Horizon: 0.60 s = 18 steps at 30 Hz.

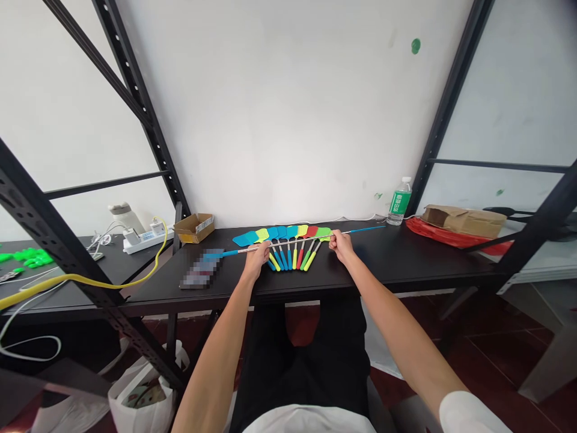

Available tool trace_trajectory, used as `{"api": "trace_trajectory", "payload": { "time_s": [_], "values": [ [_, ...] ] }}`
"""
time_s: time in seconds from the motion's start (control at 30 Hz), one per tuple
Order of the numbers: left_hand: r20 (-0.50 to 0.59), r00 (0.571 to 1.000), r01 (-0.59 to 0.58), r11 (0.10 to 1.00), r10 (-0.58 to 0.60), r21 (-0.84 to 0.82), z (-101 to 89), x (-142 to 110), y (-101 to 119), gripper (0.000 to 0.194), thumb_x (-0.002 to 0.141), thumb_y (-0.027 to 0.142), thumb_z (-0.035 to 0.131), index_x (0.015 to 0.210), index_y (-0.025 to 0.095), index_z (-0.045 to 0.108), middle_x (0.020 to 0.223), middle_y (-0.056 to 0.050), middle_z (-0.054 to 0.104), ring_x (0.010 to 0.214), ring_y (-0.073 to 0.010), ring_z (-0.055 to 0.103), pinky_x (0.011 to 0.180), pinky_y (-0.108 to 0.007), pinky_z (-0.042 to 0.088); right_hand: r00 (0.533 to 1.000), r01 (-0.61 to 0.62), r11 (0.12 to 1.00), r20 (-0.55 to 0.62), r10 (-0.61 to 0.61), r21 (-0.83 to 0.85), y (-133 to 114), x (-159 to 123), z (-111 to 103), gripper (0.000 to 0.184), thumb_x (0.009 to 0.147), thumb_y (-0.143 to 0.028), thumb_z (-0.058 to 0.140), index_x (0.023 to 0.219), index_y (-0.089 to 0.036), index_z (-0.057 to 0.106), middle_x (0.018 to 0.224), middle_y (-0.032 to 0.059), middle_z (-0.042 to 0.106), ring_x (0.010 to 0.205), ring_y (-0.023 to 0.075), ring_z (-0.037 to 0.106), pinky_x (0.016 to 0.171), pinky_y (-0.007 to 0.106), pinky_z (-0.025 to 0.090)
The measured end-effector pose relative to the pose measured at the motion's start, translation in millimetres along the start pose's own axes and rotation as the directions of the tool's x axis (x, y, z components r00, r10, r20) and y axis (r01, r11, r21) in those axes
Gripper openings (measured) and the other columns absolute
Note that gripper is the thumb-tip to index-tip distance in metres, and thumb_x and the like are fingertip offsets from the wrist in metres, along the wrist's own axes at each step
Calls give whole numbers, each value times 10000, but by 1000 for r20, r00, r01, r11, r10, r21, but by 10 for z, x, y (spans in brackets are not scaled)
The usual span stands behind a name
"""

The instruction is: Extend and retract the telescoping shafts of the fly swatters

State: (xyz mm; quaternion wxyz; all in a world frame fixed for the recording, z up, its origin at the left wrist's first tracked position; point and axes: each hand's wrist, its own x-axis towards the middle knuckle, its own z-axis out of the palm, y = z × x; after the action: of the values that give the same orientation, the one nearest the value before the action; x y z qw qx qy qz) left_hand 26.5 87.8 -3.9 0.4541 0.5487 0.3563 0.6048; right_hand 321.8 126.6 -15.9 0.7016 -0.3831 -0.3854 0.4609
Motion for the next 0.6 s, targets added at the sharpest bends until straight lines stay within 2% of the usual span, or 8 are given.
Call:
{"api": "trace_trajectory", "payload": {
  "time_s": [0.23, 0.43, 0.6],
  "values": [
    [7, 1000, 6, 1000, -6, -16, -31, 8, 71, 465, 805, 398, 673, 546, 208, 338, 488, 69, 273, 407, -57, 255, 415, -235, 176, 999, 25, 1000, -39, -26, -9, -145, 37, 33, 289, 739, -254, 619, 528, -222, 423, 395, -46, 410, 364, 67, 356, 355, 205, 304],
    [-16, 1000, -9, 1000, 9, -29, -163, 49, 230, 475, 790, 390, 682, 539, 204, 324, 485, 78, 261, 398, -46, 248, 415, -225, 187, 994, 64, 998, -88, -64, 0, -343, 101, -29, 287, 744, -232, 617, 532, -214, 425, 423, -41, 441, 369, 57, 357, 358, 198, 312],
    [-5, 1000, -6, 1000, 6, -22, -276, -26, 256, 472, 783, 358, 696, 519, 197, 340, 460, 77, 274, 390, -43, 259, 421, -221, 205, 994, 67, 998, -84, -68, -10, -324, 104, -113, 303, 748, -245, 630, 528, -213, 424, 421, -40, 436, 367, 56, 355, 358, 201, 305]
  ]
}}
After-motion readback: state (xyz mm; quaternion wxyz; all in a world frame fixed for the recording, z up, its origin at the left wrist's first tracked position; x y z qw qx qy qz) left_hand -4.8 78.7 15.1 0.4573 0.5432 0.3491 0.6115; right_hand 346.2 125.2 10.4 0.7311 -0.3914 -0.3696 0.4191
